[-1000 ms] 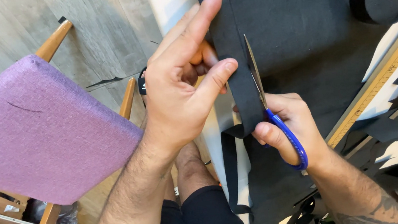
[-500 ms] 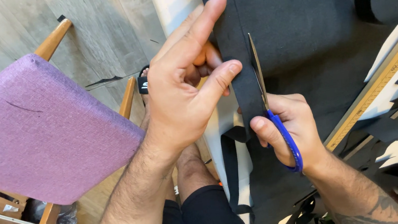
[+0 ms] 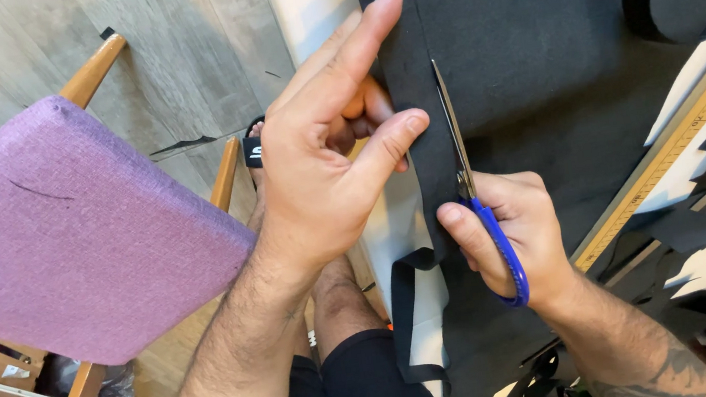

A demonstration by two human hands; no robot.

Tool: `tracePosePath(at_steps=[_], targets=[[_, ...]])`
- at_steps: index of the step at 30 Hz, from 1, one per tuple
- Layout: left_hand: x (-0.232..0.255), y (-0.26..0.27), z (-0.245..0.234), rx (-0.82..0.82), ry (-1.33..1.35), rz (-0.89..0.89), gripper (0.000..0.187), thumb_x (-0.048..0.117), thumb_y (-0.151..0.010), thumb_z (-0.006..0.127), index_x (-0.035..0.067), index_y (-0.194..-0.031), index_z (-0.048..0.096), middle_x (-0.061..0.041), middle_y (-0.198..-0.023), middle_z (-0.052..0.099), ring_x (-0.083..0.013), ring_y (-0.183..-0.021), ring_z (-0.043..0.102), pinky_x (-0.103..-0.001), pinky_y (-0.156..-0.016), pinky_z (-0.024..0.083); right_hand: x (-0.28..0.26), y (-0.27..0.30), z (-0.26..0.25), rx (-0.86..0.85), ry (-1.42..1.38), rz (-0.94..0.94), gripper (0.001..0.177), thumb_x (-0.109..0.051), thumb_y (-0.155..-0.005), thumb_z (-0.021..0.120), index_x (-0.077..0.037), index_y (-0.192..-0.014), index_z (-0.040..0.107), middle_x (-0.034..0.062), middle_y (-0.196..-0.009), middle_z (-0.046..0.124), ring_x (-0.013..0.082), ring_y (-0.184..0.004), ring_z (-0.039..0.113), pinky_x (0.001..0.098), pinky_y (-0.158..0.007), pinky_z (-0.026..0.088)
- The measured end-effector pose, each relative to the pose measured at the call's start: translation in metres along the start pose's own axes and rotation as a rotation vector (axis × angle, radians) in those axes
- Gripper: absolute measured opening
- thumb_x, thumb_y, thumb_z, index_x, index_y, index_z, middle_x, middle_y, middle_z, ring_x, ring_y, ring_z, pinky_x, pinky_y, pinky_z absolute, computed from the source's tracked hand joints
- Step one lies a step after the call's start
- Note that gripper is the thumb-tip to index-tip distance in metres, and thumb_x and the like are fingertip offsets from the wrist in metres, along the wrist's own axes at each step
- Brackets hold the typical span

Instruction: Cutting a long strip of black leather using scissors on a workshop table

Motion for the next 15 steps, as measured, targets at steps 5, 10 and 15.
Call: tracePosePath(at_steps=[5, 10, 15], targets=[[-0.001, 0.000, 0.000, 0.002, 0.036, -0.006, 0.063, -0.004, -0.097, 0.076, 0.011, -0.152, 0.050, -0.015, -0.163, 0.050, -0.0045, -0.071, 0.056, -0.015, -0.066, 0.060, -0.006, -0.003, 0.002, -0.052, -0.032, -0.024, 0.047, -0.033, -0.103, 0.046, -0.015, -0.059, 0.048, -0.0056, -0.046, 0.050, 0.0089, -0.040, 0.047, 0.0239, -0.048, 0.038], [-0.001, 0.000, 0.000, -0.022, 0.047, -0.017, 0.067, -0.005, -0.097, 0.077, 0.012, -0.155, 0.047, -0.014, -0.157, 0.055, -0.0053, -0.068, 0.062, -0.014, -0.066, 0.058, 0.005, -0.004, 0.001, -0.056, -0.029, 0.016, 0.045, -0.045, -0.099, 0.046, -0.007, -0.087, 0.067, -0.0039, -0.049, 0.053, 0.0087, -0.044, 0.050, 0.0248, -0.050, 0.042], [-0.001, 0.000, 0.000, -0.059, 0.102, -0.024, 0.070, -0.004, -0.097, 0.075, 0.010, -0.157, 0.042, -0.016, -0.160, 0.050, -0.0090, -0.068, 0.068, -0.016, -0.065, 0.060, 0.009, -0.010, 0.001, -0.093, -0.014, 0.051, 0.058, -0.054, -0.095, 0.046, -0.006, -0.115, 0.072, -0.0009, -0.061, 0.062, 0.0076, -0.040, 0.057, 0.0209, -0.046, 0.044]])
Point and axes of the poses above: each hand's wrist, its own y-axis away from the middle knuckle, its own z-axis out of the palm, x = y × z, the point moved 8 cm from there along -y, towards the middle knuckle
